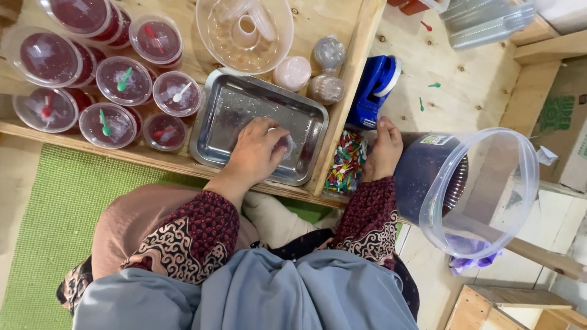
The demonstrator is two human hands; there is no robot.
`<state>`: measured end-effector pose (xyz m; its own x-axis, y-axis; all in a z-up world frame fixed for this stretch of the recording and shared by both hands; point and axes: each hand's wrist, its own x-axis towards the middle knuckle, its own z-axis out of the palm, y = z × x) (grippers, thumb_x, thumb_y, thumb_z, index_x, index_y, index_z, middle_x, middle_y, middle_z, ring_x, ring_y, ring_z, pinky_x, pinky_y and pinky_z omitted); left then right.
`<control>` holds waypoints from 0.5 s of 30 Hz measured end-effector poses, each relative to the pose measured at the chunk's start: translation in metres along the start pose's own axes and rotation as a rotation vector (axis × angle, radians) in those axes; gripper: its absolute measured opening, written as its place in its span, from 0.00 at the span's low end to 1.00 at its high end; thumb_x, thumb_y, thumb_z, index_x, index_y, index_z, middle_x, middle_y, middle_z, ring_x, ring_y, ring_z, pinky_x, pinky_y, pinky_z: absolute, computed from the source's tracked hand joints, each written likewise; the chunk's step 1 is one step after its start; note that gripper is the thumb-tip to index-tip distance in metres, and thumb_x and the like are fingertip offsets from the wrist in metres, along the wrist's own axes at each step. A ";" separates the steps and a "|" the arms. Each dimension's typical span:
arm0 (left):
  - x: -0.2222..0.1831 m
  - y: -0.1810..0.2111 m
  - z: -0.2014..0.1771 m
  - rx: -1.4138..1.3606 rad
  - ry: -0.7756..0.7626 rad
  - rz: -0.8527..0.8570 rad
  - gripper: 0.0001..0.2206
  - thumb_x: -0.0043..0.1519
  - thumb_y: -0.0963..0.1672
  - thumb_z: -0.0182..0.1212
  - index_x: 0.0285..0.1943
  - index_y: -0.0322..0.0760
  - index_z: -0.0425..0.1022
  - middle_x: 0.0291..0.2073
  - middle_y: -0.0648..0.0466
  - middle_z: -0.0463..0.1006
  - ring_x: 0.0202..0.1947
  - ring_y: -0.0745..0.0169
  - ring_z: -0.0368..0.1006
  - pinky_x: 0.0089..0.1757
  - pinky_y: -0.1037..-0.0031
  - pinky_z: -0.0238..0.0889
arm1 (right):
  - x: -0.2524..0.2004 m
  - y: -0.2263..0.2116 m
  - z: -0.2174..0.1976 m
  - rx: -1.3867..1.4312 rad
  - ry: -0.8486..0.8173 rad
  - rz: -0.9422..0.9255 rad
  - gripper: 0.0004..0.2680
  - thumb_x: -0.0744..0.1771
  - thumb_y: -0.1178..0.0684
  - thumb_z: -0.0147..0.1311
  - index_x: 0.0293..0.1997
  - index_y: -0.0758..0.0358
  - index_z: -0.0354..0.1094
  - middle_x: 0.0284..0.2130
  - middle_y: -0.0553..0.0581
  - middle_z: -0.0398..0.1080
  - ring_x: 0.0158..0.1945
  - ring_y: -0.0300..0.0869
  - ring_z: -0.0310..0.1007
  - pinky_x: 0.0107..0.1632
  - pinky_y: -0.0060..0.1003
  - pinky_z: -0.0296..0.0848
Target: The person prepares gelatin cups by handling small plastic containers, pouring liquid into a cup using a measuring spoon, and placing objects into a metal tray.
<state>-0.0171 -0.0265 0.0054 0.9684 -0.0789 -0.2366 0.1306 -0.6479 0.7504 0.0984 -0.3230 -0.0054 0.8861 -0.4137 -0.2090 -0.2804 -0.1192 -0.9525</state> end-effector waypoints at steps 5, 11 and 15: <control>0.000 -0.002 0.000 -0.020 0.008 -0.006 0.17 0.65 0.48 0.61 0.63 0.50 0.73 0.60 0.50 0.68 0.70 0.38 0.56 0.64 0.45 0.53 | -0.013 0.007 -0.008 -0.050 0.006 -0.062 0.04 0.69 0.57 0.59 0.40 0.68 0.72 0.56 0.70 0.66 0.63 0.51 0.64 0.66 0.51 0.61; -0.002 -0.002 -0.003 -0.020 0.036 0.017 0.17 0.64 0.48 0.61 0.63 0.50 0.73 0.60 0.49 0.68 0.70 0.38 0.57 0.63 0.46 0.54 | -0.021 0.016 0.001 -0.111 0.072 -0.010 0.04 0.68 0.58 0.60 0.39 0.70 0.74 0.57 0.67 0.66 0.60 0.47 0.66 0.64 0.47 0.66; -0.002 -0.004 0.000 -0.022 0.034 0.022 0.18 0.65 0.49 0.61 0.64 0.50 0.72 0.60 0.49 0.68 0.70 0.39 0.56 0.63 0.46 0.54 | -0.018 0.019 0.001 -0.168 0.084 0.022 0.05 0.68 0.58 0.60 0.41 0.70 0.77 0.63 0.70 0.63 0.63 0.50 0.68 0.65 0.51 0.68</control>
<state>-0.0200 -0.0236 0.0024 0.9777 -0.0665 -0.1990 0.1136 -0.6298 0.7684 0.0777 -0.3173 -0.0201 0.8468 -0.4913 -0.2037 -0.3635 -0.2552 -0.8960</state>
